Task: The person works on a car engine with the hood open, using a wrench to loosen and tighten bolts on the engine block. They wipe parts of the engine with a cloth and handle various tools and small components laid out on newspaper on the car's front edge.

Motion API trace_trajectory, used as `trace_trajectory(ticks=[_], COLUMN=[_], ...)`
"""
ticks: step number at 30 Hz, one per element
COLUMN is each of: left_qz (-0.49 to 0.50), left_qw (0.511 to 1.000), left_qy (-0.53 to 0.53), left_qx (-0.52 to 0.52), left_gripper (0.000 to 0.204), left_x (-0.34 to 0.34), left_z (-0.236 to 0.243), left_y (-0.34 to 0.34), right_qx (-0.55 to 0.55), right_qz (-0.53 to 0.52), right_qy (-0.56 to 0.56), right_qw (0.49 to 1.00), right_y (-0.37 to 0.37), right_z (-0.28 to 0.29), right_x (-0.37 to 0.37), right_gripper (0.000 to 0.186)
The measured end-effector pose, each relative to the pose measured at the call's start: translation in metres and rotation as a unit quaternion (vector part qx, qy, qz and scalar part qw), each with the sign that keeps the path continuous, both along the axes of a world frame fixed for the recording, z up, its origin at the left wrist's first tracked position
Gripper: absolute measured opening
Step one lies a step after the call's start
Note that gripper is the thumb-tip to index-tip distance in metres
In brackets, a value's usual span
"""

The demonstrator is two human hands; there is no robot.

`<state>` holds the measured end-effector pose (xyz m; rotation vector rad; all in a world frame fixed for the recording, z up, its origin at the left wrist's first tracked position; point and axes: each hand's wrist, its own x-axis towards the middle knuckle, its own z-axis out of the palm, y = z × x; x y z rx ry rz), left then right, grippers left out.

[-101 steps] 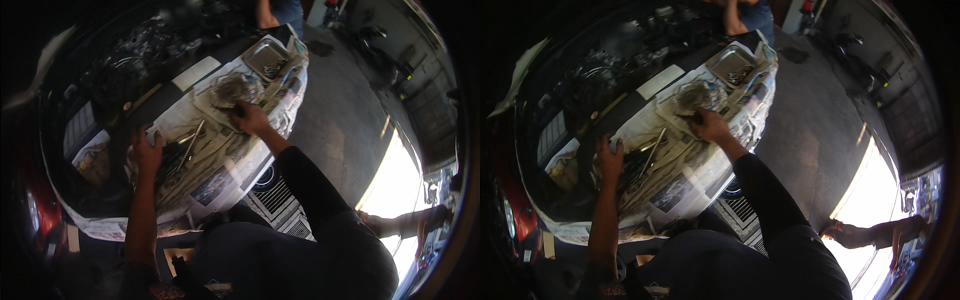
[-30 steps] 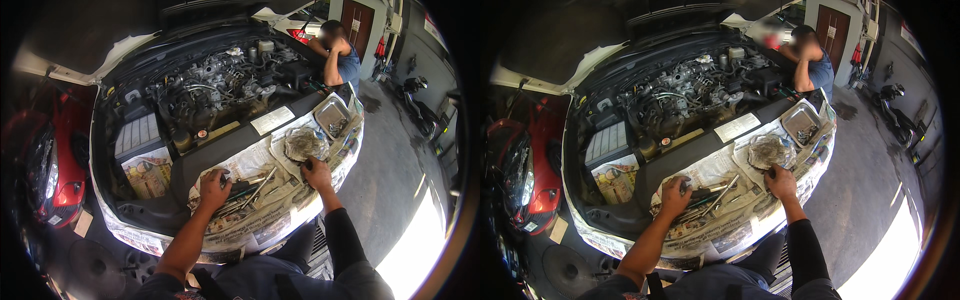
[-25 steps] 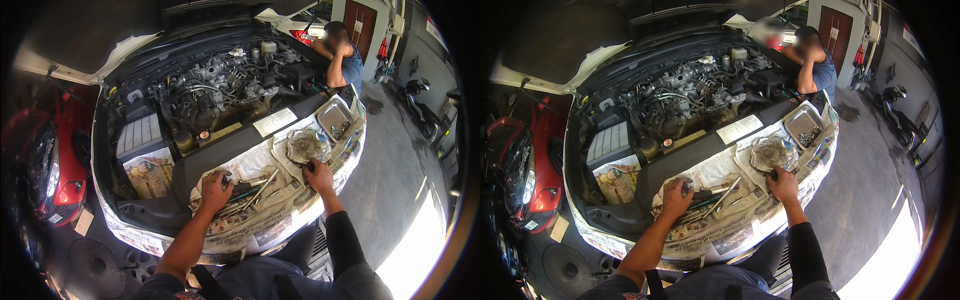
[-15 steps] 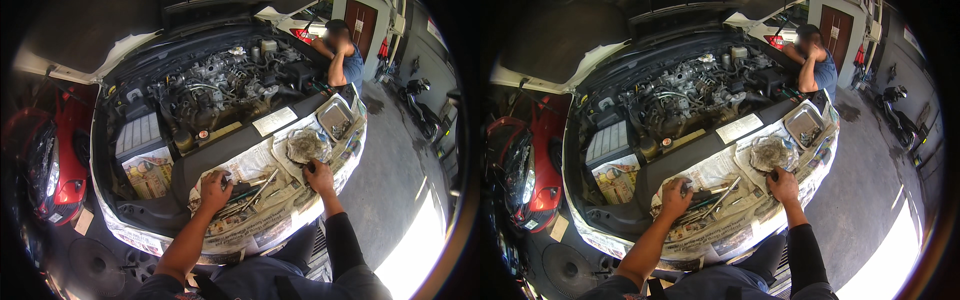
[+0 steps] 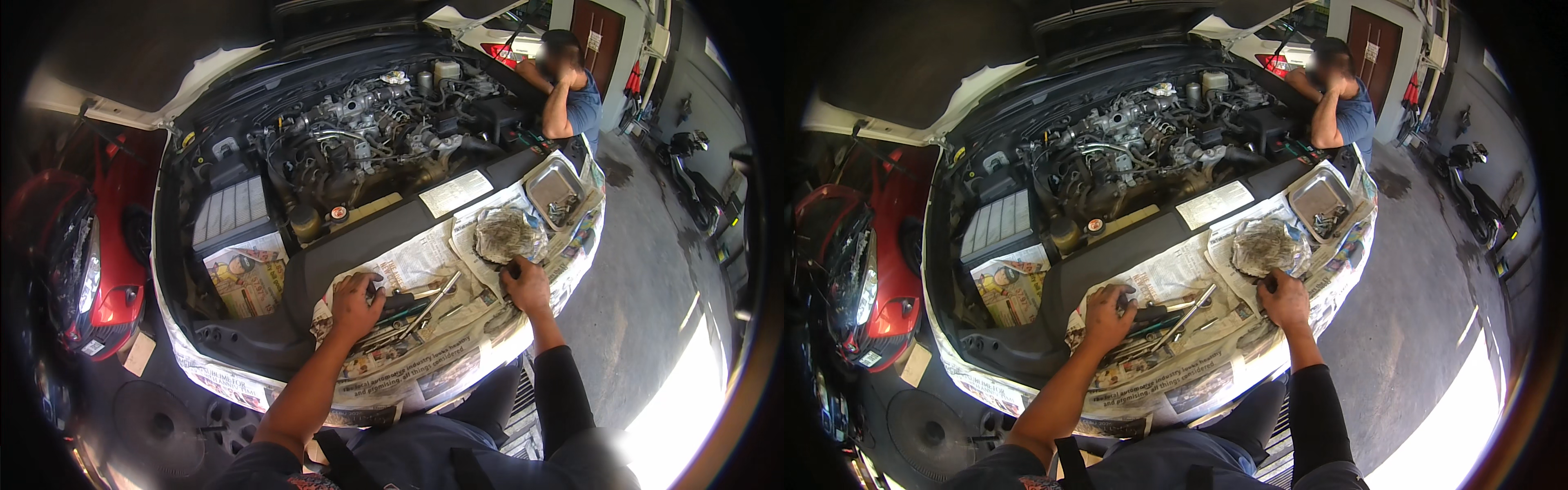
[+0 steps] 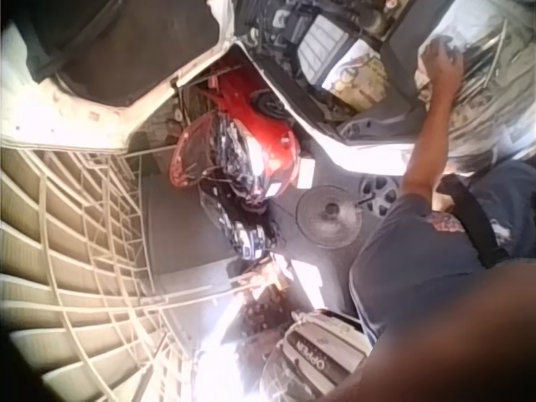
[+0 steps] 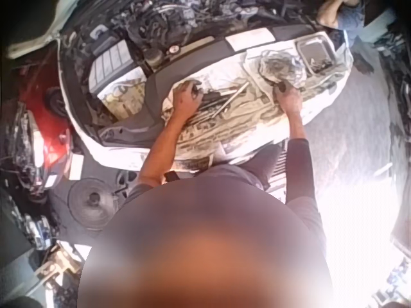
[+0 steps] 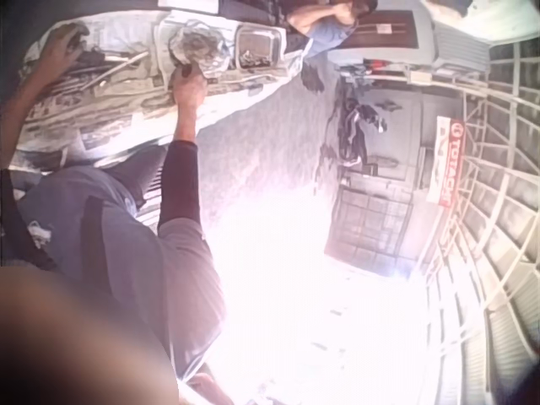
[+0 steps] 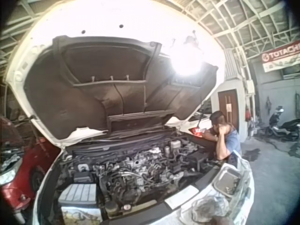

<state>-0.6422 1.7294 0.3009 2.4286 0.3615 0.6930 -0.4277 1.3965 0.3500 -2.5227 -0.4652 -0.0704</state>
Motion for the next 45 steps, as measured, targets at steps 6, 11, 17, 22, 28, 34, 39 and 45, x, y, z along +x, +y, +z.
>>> trace_trajectory(ticks=[6,11,17,22,28,34,39,45], left_qz=[0.004,0.004,0.01,0.005,-0.015,-0.011,-0.013,-0.018], left_qw=[1.0,1.0,0.998,0.995,0.999,0.999,0.999,0.999], left_qy=[0.002,-0.018,-0.063,-0.093,-0.051,-0.05,-0.027,-0.039], left_qx=[-0.002,0.013,0.007,0.021,-0.01,0.019,0.013,0.025], left_gripper=[0.023,0.023,0.034,0.026,0.025,0.023,0.022,0.021], left_x=[0.001,0.002,0.003,0.0,-0.004,-0.003,-0.004,-0.002], left_z=[0.001,-0.002,-0.024,-0.026,-0.014,-0.01,-0.007,-0.007], left_y=[-0.001,-0.001,0.003,0.003,0.004,0.001,0.0,0.002], right_qx=[-0.007,0.012,0.052,-0.028,-0.006,0.007,-0.016,-0.015], right_qz=[-0.006,0.026,0.026,0.062,0.038,0.02,0.001,0.001], right_qy=[-0.022,-0.043,0.007,-0.091,-0.048,-0.053,-0.016,-0.021], right_qw=[1.0,0.999,0.998,0.994,0.998,0.998,1.0,1.0], right_y=[0.002,-0.007,-0.012,-0.013,-0.011,-0.004,-0.003,-0.002], right_z=[0.0,-0.015,-0.046,-0.044,-0.032,-0.021,-0.014,-0.011], right_x=[0.0,0.007,0.025,0.034,0.02,0.01,0.008,0.006], right_gripper=[0.03,0.032,0.046,0.042,0.036,0.034,0.033,0.033])
